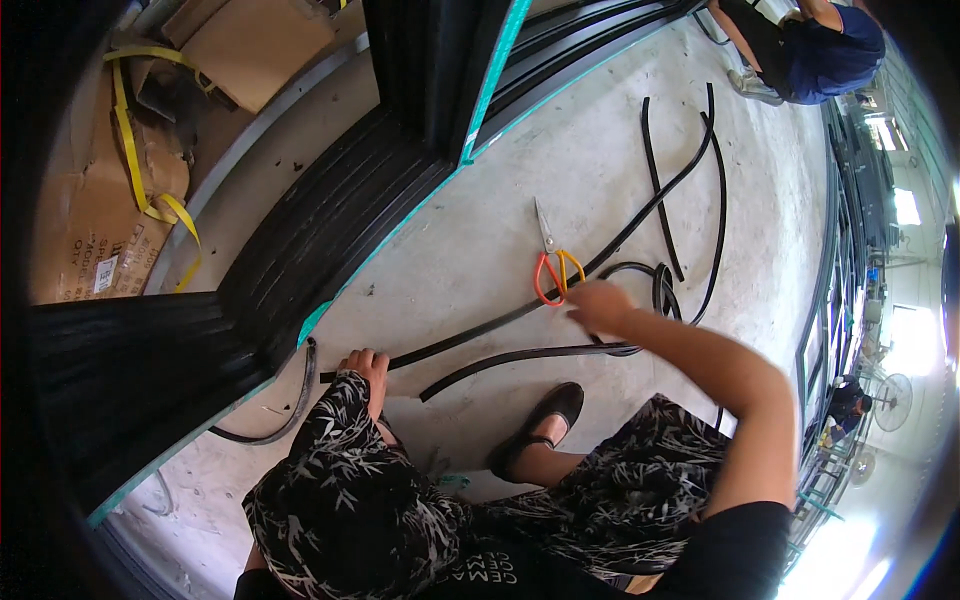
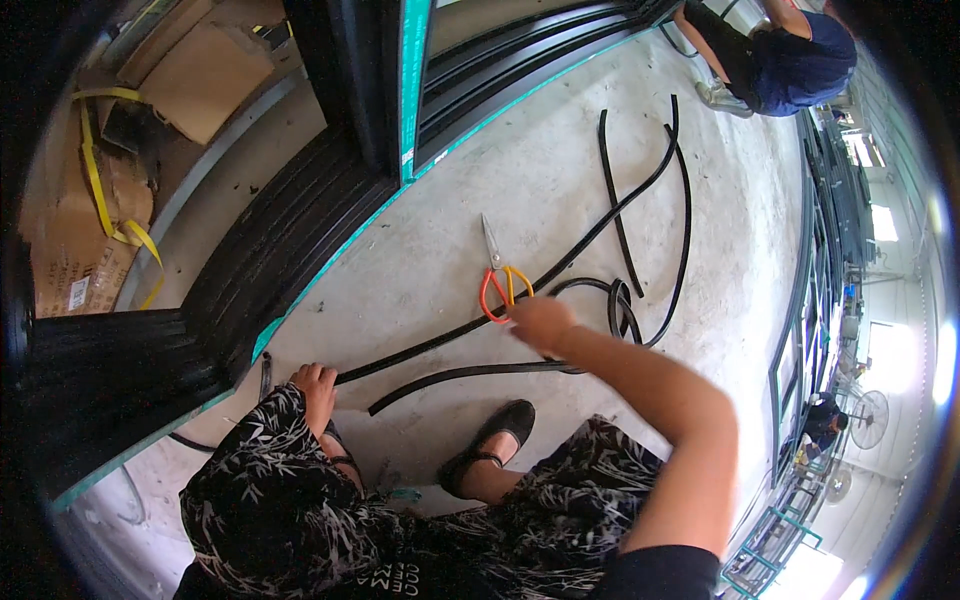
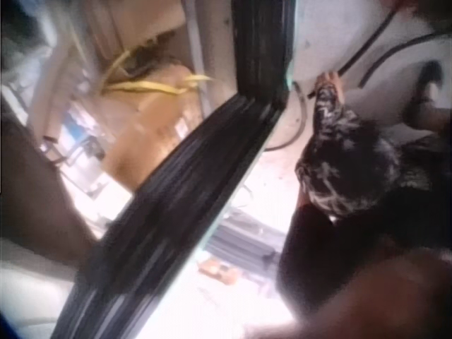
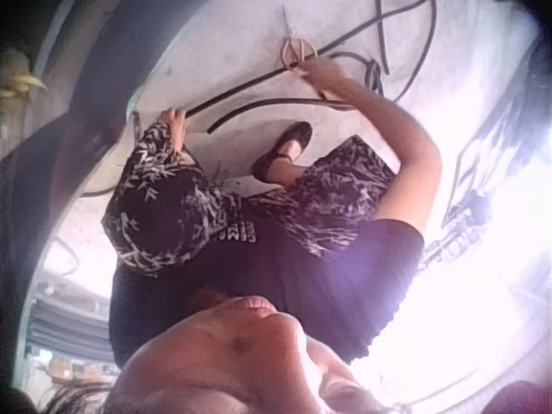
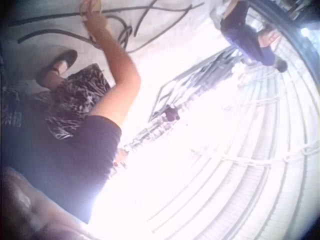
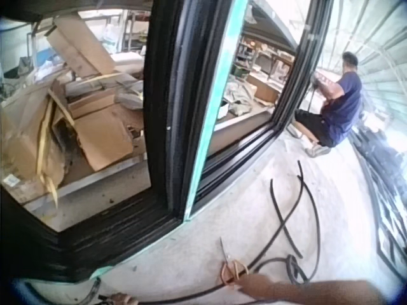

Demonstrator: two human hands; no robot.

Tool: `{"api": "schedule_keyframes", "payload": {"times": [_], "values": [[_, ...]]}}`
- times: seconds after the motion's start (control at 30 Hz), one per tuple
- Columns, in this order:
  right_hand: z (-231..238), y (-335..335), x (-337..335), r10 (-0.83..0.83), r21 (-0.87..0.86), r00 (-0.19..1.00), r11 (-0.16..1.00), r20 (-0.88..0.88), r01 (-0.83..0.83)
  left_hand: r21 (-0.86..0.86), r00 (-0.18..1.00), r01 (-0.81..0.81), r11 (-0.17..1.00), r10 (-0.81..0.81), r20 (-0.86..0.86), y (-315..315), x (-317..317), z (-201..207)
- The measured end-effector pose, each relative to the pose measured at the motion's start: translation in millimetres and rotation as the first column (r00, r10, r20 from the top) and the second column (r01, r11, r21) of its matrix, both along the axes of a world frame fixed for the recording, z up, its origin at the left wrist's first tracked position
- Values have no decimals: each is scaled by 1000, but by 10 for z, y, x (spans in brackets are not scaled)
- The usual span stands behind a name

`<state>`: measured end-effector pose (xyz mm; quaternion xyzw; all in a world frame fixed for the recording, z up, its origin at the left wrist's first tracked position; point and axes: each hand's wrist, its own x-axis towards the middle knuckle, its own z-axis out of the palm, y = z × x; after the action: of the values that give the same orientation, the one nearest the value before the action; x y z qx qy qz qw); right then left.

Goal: The person installs a rubber seal into a black window frame, using shears to cut the rubber strip and pressing it into the channel by hand.

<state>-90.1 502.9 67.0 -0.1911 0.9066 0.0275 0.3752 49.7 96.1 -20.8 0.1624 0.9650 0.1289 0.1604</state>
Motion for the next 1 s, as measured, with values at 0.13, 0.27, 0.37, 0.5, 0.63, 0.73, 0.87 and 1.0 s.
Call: {"api": "schedule_keyframes", "payload": {"times": [0.13, 0.27, 0.37, 0.5, 0.63, 0.73, 0.87, 1.0], "values": [[570, 834, -439, -51, 323, 998, 945, 22, 41, 2, 1000, 1, 1000, -1, 25, 66, -55, -52], [584, 1480, -665, -278, 308, 947, 898, -162, 316, -106, 981, 45, 993, -24, 193, 141, -209, 104], [213, 1910, -747, -473, 147, 786, 813, -398, 564, -23, 934, 96, 995, -82, 347, 99, -349, 272], [-541, 2363, -788, -622, 54, 586, 660, -519, 749, -37, 868, 58, 998, -33, 495, 2, -420, 326], [-1084, 2430, -676, -608, 145, 573, 605, -550, 783, -91, 910, -10, 996, 47, 412, -105, -412, 410], [-1065, 2304, -670, -576, 79, 476, 579, -664, 811, -17, 936, -51, 999, 54, 347, -84, -580, 554], [-501, 2048, -782, -617, -31, 523, 664, -588, 747, 52, 961, 3, 999, -18, 276, 152, -956, 768], [313, 1475, -628, -888, -451, 431, 453, -158, 769, 299, 992, 36, 953, -70, 105, 521, -1155, 1011]]}}
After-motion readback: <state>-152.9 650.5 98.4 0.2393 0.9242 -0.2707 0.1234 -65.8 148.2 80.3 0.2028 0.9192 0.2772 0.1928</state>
